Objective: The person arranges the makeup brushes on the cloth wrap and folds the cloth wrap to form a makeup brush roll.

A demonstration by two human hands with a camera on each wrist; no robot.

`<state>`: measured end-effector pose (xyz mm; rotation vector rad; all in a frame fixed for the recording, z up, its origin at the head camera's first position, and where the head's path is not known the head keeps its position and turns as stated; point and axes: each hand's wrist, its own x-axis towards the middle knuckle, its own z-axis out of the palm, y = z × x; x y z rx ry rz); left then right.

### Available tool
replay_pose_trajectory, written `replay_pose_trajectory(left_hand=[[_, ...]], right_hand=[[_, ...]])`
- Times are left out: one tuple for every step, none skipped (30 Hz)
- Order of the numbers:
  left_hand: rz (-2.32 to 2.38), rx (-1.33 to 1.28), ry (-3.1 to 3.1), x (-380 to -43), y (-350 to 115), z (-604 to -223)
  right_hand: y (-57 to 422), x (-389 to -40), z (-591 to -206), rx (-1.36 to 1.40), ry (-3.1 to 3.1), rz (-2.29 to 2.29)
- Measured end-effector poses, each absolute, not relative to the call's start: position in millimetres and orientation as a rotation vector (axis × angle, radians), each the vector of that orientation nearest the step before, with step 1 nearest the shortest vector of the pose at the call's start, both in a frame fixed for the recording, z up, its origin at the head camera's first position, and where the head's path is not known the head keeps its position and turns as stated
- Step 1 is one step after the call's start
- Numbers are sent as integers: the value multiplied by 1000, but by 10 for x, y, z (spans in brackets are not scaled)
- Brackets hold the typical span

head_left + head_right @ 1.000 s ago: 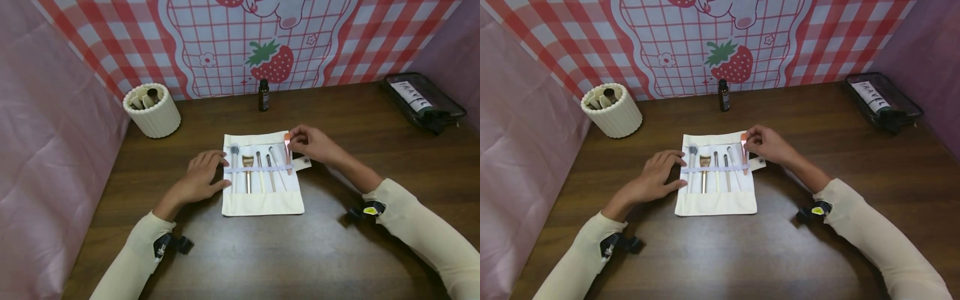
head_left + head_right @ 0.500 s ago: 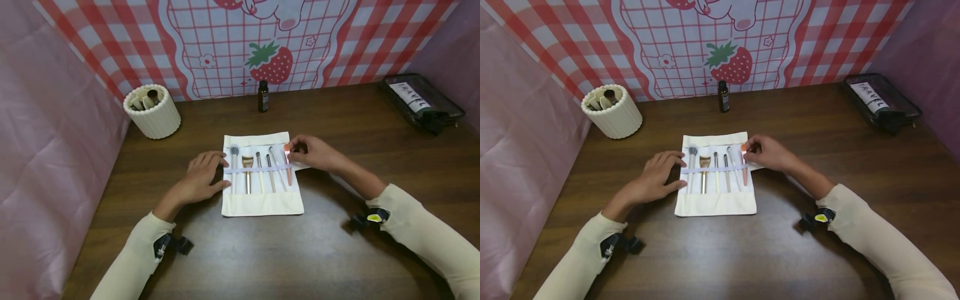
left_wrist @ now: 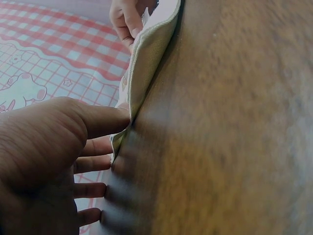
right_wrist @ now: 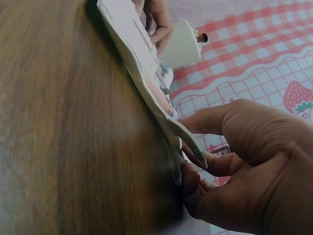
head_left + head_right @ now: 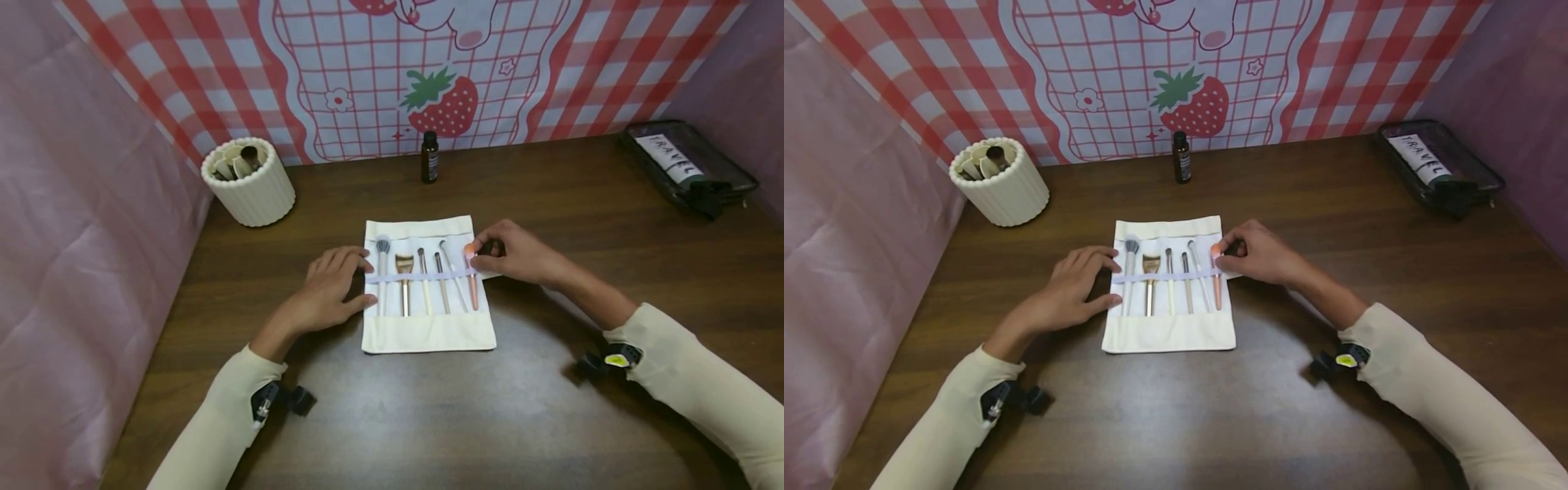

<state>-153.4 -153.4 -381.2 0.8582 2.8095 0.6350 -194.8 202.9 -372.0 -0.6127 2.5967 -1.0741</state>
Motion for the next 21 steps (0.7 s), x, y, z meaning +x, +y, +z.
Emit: replay_pose_trajectory(left_hand=[[635,859,2811,-1534,-1533,-3811],[635,860,2811,-1535,-1533,-3811],[634,861,2811,-1536,-1532,-3811],[634,863,2812,-1536,-1531,-3811],[634,864,2812,-1536,-1530,-3811],[634,866,2812,-1537,-1529,-3811],[634,866,2812,-1537,-1529,-3811],[634,866,2812,-1537,-1530,-3811],[633,866,2812,-1536,-1529,-3811],[633,865,2812,-1536,-1529,-3811],[631,865,2811,-1536,-1530,-3812],[628,866,2811,-1536,-1532,-3814],[625,866,2811,-1536,-1532,-3812],[622,866,2811,-1537,-1532,-3810],[619,866,2811,-1538,-1532,-3808],[615,865,2810,-1539,-1532,-3806],[610,866,2809,-1540,-1532,-3803],[604,866,2808,-1541,-1530,-3799],[601,865,2807,-1542,-1527,-3791],[596,867,2805,-1544,-1525,-3782],[586,872,2803,-1546,-1522,-3771]], right_hand=[[2032,-1941,-3717,-606,2611,-1059],[2037,-1932,-3712,-592,2628,-1045],[2045,-1923,-3708,-574,2645,-1034],[2051,-1913,-3699,-563,2659,-1035],[2060,-1904,-3689,-547,2677,-1036],[2067,-1895,-3675,-536,2695,-1039],[2073,-1885,-3658,-530,2712,-1047],[2081,-1877,-3642,-525,2730,-1055],[2086,-1873,-3627,-529,2749,-1063],[2089,-1868,-3612,-539,2764,-1069],[2092,-1864,-3602,-544,2778,-1068],[2096,-1859,-3593,-564,2791,-1068],[2101,-1855,-3587,-581,2803,-1067],[2103,-1850,-3581,-594,2816,-1066],[2101,-1841,-3574,-602,2830,-1059],[2096,-1831,-3566,-611,2844,-1046],[2088,-1820,-3558,-623,2861,-1032],[2075,-1805,-3546,-634,2883,-1012],[2057,-1788,-3533,-638,2905,-990],[2033,-1768,-3518,-641,2930,-965],[2007,-1747,-3506,-646,2954,-938]])
